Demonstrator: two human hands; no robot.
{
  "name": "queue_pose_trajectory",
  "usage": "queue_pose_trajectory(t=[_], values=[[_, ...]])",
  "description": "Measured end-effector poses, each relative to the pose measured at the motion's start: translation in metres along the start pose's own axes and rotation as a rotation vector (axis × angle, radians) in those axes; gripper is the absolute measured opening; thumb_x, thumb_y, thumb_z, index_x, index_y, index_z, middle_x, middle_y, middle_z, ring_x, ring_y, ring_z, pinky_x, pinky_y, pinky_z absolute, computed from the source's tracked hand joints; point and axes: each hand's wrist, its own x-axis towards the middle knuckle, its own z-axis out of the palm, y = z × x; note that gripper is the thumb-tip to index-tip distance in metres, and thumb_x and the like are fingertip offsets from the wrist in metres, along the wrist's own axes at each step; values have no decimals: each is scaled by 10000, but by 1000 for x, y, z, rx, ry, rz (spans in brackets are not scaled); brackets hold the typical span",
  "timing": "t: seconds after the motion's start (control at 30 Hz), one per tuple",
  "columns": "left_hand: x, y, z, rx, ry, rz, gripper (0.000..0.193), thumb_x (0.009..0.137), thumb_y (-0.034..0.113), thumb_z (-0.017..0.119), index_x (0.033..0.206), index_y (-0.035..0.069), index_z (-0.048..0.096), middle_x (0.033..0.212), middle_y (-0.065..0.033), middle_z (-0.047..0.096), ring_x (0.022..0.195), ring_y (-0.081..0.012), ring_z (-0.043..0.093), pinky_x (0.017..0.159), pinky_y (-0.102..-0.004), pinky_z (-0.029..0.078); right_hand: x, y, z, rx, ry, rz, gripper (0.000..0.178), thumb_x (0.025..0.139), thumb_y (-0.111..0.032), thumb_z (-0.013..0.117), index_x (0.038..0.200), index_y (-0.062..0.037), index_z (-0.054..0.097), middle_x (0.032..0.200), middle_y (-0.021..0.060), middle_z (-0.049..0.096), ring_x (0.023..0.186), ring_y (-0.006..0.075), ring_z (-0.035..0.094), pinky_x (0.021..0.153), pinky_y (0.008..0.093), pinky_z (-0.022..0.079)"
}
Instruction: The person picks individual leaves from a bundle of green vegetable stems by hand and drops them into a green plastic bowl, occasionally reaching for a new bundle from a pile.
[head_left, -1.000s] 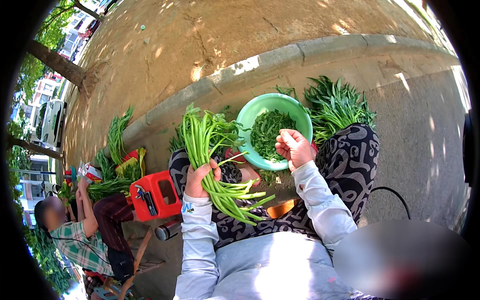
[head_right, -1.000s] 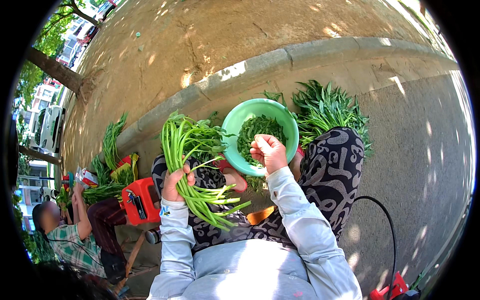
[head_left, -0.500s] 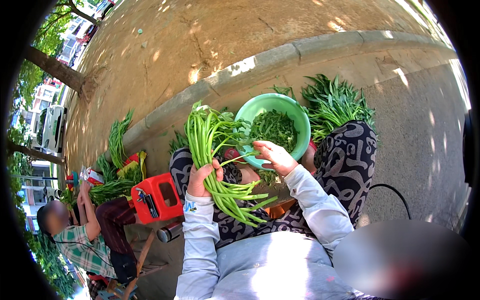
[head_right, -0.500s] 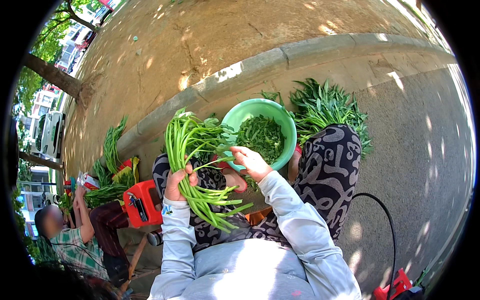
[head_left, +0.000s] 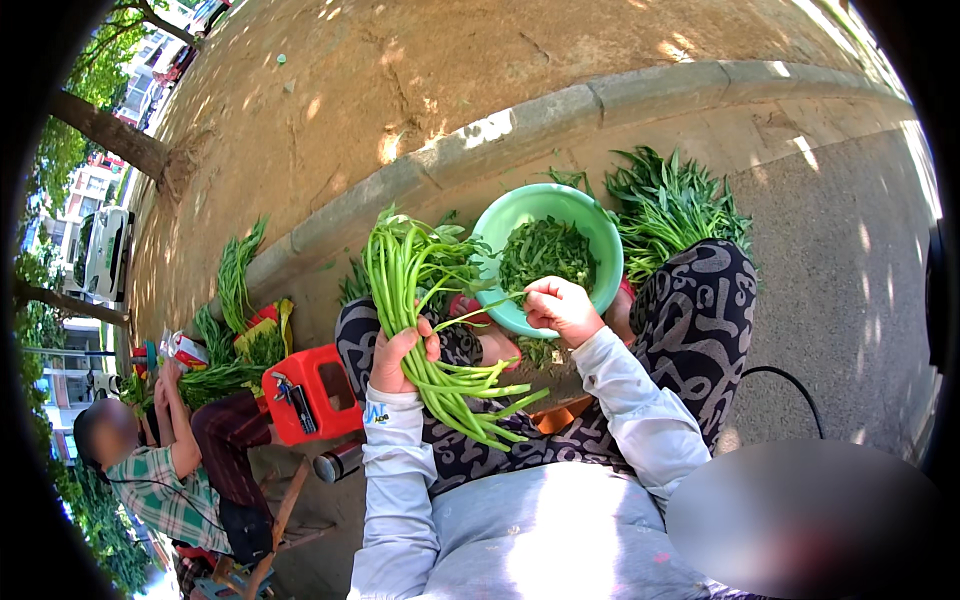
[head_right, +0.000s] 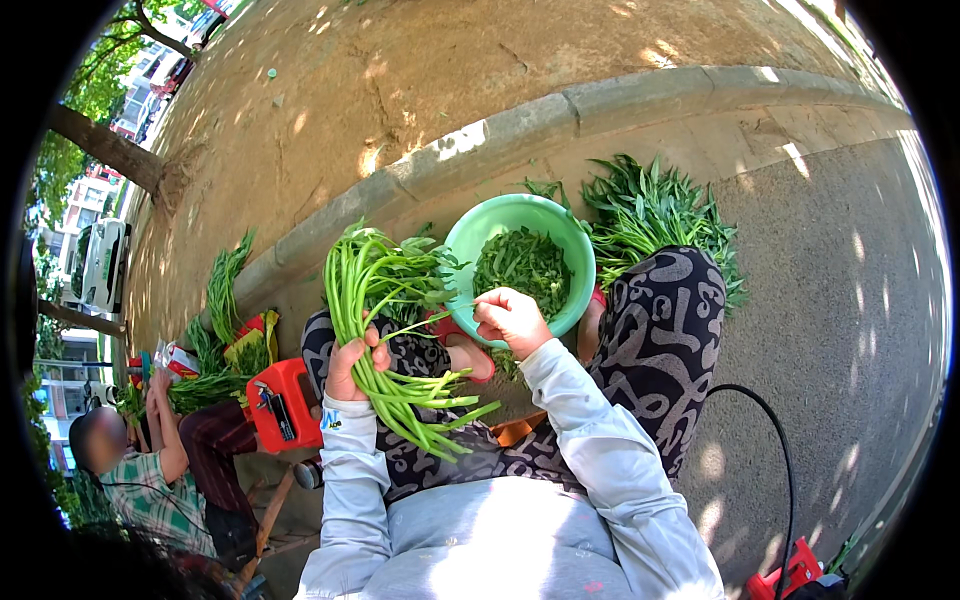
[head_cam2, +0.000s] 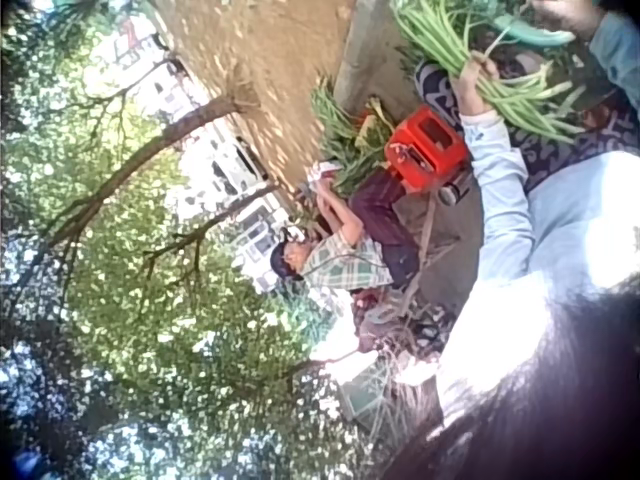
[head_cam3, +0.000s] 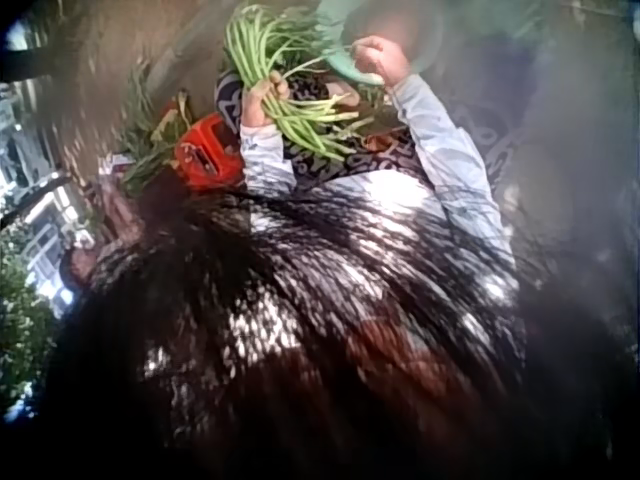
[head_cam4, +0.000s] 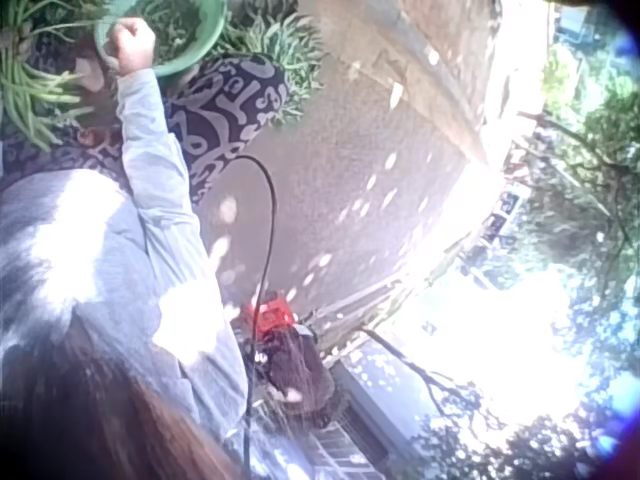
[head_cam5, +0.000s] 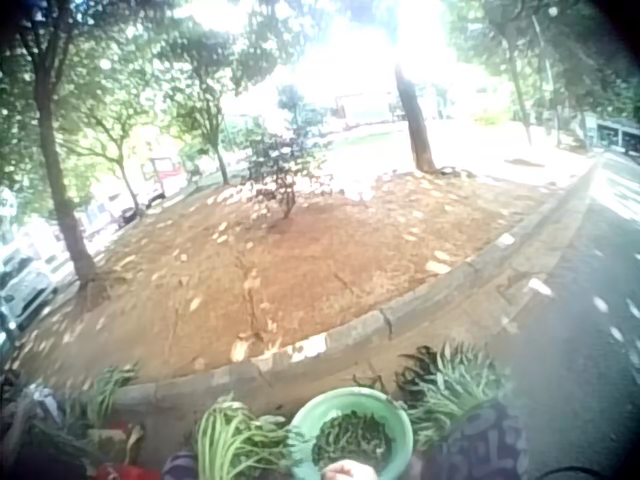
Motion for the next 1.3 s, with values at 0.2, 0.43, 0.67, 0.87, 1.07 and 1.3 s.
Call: queue_pose_trajectory(t=[0.2,0.43,0.67,0.87,1.07,1.3], values=[[0,1,2,27,14,14,407,820,96,577,1213,103,470,905,-40,558,725,-163,534,588,-271,444,-3,-8,-1,419,23,45,139,840,-116,589,958,-53,553,776,30,605,638,113,593,569,236,498],[4,-1,9,-96,13,7,416,802,75,595,1197,77,466,870,-69,584,694,-199,573,571,-293,477,12,13,-12,-555,454,-299,298,721,-77,675,984,23,580,944,112,626,746,185,604,679,309,500],[6,-4,11,-146,-56,-9,406,815,60,587,1203,89,473,901,-68,596,722,-196,578,586,-289,483,13,12,3,-507,255,-238,191,755,-109,647,908,4,635,917,106,655,803,142,607,749,284,483],[9,-7,15,-151,-35,6,403,815,61,583,1200,87,468,896,-66,592,710,-196,573,588,-289,482,-7,-9,25,-296,-220,-125,288,838,-60,558,1115,18,563,1007,78,633,867,121,592,803,276,476],[10,-8,17,-131,-17,4,411,806,64,584,1200,85,468,878,-66,588,697,-200,571,578,-294,476,-11,-5,31,-286,-284,-144,196,848,-38,580,1038,8,568,931,38,615,823,96,581,753,247,479],[10,-8,19,-126,-18,0,408,802,56,591,1193,76,478,871,-69,593,701,-202,577,580,-297,481,-8,1,30,-331,-233,-141,115,819,-54,596,921,-9,572,812,14,600,720,64,553,652,216,458]])
